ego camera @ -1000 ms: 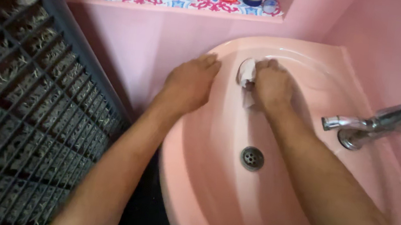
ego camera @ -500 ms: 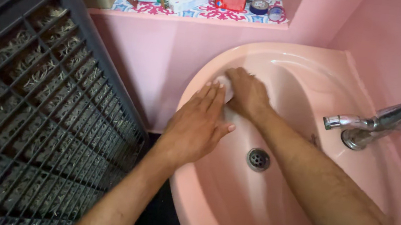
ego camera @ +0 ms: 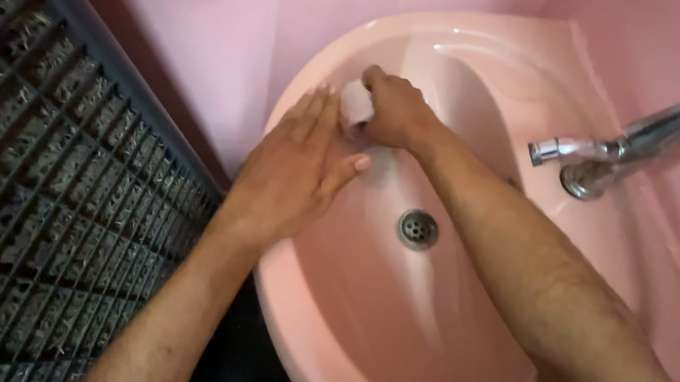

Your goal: The person scrubs a pink bathroom sink with a white cloth, repeatedly rinsing and wringing the cloth under running water. They wipe the basin, faucet, and surrounding surfaces, then rinse the cloth again and continue scrubbing.

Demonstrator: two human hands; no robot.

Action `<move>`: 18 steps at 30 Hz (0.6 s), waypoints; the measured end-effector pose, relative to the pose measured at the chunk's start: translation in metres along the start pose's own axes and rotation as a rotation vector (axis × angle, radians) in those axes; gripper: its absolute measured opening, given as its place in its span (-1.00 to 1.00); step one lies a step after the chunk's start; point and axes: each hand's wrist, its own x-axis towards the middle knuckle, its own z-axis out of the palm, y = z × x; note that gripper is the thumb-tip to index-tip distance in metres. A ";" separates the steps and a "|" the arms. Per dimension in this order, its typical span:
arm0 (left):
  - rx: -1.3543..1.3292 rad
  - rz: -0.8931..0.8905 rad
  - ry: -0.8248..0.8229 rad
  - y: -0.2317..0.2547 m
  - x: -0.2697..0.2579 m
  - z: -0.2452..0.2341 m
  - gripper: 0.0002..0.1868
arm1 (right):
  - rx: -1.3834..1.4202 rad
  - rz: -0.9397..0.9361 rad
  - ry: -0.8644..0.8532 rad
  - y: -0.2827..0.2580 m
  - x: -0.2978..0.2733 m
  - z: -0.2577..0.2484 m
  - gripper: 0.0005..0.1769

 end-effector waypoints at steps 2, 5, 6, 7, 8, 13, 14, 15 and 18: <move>-0.033 0.005 0.030 0.001 0.000 -0.002 0.01 | 0.065 -0.049 0.041 -0.011 -0.002 0.000 -0.20; -0.031 0.013 0.088 -0.002 0.001 0.001 0.11 | 0.190 0.010 -0.052 -0.036 -0.011 -0.004 -0.21; -0.034 0.010 0.116 -0.003 0.000 0.001 0.13 | 0.228 0.061 -0.103 -0.044 -0.015 -0.007 -0.22; -0.041 0.016 0.142 -0.004 0.000 0.002 0.15 | 0.405 -0.043 -0.112 -0.051 -0.022 -0.007 -0.18; -0.037 0.009 0.144 -0.004 -0.001 0.002 0.13 | 0.584 -0.146 -0.121 -0.056 -0.031 -0.008 -0.13; -0.051 -0.018 0.183 0.000 -0.002 0.002 -0.02 | 0.609 -0.356 -0.141 -0.092 -0.083 -0.003 -0.24; -0.063 -0.023 0.193 0.001 -0.004 0.002 -0.05 | 0.642 -0.229 -0.203 -0.101 -0.095 -0.007 -0.21; -0.074 -0.030 0.205 0.002 -0.007 0.003 -0.08 | 0.673 -0.103 -0.266 -0.109 -0.106 -0.011 -0.18; -0.107 -0.077 0.207 0.005 -0.014 0.004 -0.10 | 0.605 0.083 -0.335 -0.128 -0.125 -0.020 -0.34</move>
